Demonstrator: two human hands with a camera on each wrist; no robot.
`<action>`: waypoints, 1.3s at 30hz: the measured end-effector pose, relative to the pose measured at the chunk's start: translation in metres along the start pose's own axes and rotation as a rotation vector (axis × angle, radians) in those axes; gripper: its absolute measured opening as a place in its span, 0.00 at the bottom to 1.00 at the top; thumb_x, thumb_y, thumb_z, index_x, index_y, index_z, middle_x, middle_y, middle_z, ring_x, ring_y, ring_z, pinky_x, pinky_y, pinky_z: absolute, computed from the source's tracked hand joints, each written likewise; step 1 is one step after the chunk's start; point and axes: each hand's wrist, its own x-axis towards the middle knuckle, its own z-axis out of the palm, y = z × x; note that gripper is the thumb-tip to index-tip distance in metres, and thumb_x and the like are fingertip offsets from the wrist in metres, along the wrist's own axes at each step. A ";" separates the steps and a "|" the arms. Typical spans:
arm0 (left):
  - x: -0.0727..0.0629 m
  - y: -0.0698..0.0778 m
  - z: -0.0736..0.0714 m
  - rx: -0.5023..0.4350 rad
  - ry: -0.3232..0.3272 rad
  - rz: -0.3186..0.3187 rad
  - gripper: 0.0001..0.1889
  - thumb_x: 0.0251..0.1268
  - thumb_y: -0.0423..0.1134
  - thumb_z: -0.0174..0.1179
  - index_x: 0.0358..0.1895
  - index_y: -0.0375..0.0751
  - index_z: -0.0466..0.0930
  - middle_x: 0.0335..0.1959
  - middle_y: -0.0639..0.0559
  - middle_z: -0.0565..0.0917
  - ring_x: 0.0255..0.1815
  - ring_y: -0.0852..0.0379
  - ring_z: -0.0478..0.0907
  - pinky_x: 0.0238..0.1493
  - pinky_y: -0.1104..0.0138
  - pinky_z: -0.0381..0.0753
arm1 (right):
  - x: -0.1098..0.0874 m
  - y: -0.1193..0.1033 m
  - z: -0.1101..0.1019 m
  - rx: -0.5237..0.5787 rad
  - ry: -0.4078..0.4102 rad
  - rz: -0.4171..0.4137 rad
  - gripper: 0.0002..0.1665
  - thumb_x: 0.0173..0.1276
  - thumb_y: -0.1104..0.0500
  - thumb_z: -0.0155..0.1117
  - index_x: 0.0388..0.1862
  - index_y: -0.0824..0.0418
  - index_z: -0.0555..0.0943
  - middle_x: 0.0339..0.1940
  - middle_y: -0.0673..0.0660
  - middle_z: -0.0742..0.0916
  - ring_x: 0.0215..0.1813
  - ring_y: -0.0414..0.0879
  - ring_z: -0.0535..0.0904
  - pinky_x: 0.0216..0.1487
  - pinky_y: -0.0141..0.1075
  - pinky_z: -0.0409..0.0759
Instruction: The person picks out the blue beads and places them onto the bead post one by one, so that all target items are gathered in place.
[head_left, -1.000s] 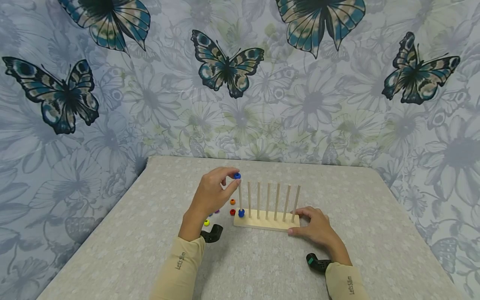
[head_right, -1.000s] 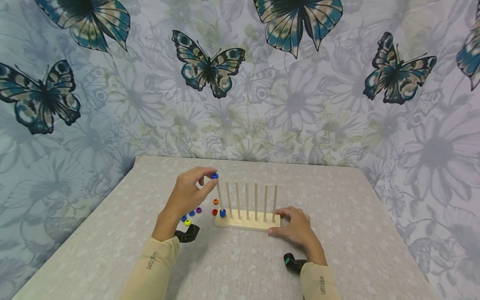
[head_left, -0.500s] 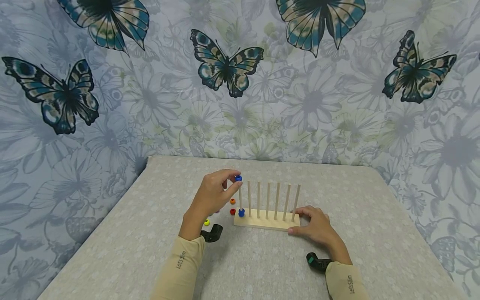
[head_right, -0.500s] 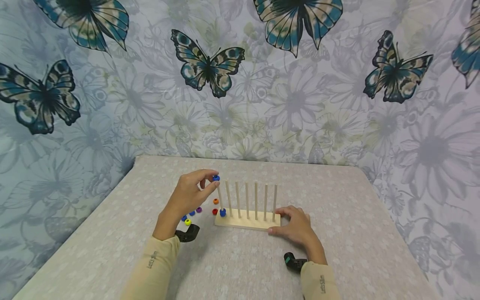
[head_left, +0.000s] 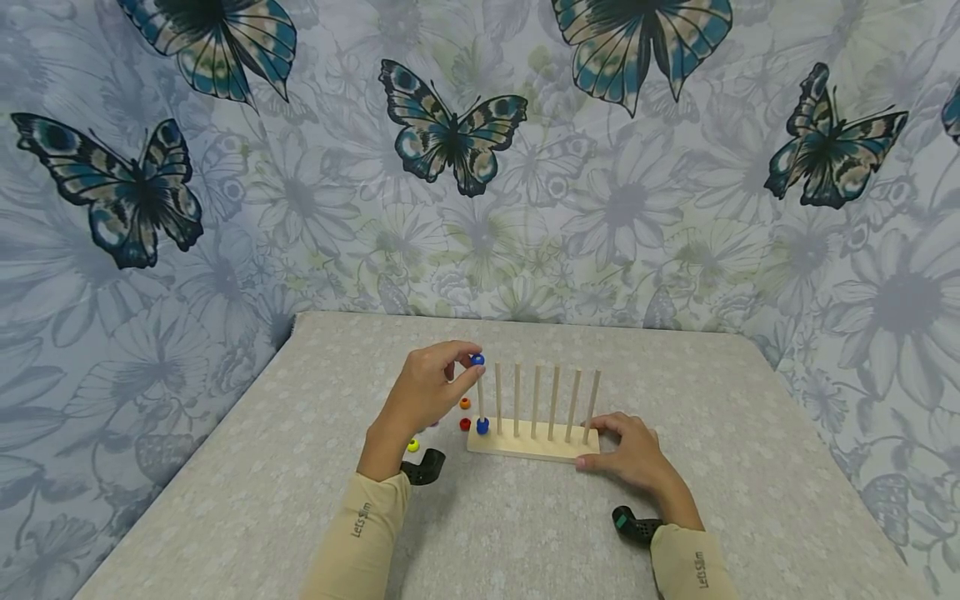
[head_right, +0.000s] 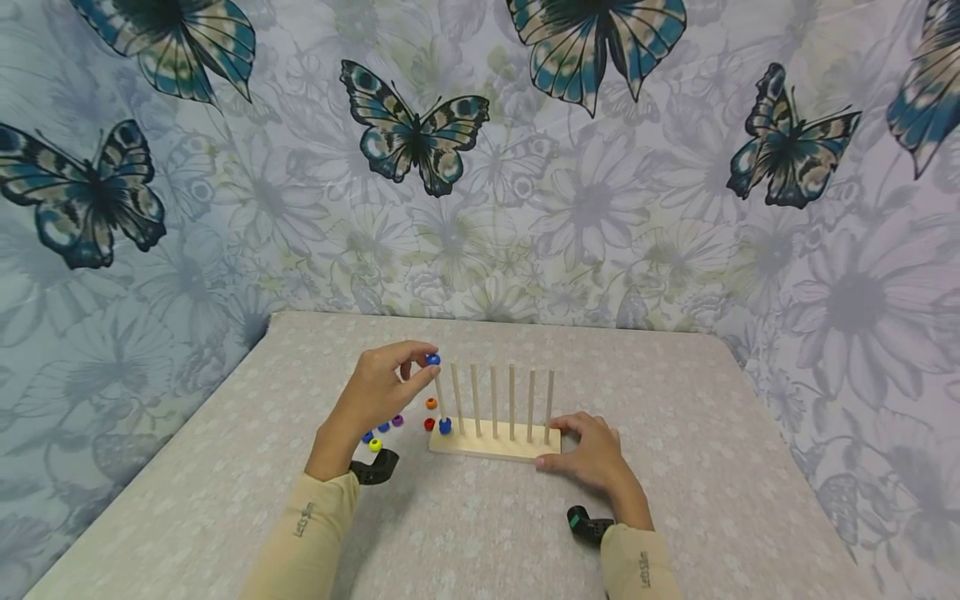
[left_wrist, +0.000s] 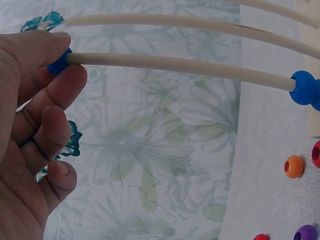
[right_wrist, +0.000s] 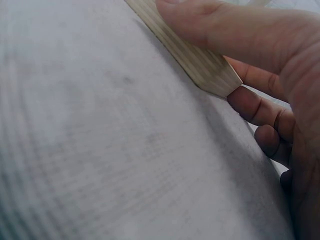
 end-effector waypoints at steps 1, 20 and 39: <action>0.000 0.000 0.000 -0.003 -0.004 -0.003 0.13 0.67 0.44 0.67 0.51 0.47 0.86 0.33 0.60 0.85 0.23 0.64 0.66 0.21 0.71 0.66 | 0.000 0.000 0.000 0.001 0.001 0.000 0.42 0.43 0.35 0.83 0.56 0.50 0.83 0.60 0.53 0.83 0.68 0.56 0.69 0.69 0.60 0.55; -0.003 -0.002 0.002 0.020 -0.006 -0.014 0.13 0.66 0.45 0.68 0.51 0.49 0.86 0.42 0.57 0.87 0.33 0.60 0.74 0.30 0.69 0.74 | 0.000 0.003 0.001 -0.002 0.004 -0.011 0.43 0.43 0.35 0.83 0.57 0.51 0.83 0.60 0.53 0.84 0.68 0.57 0.70 0.69 0.60 0.54; -0.013 0.005 -0.008 0.039 0.065 -0.031 0.12 0.69 0.44 0.65 0.53 0.49 0.86 0.50 0.56 0.85 0.36 0.56 0.78 0.31 0.68 0.76 | -0.006 0.007 -0.002 -0.001 0.005 -0.019 0.42 0.43 0.35 0.83 0.56 0.49 0.83 0.61 0.52 0.83 0.67 0.55 0.70 0.69 0.58 0.56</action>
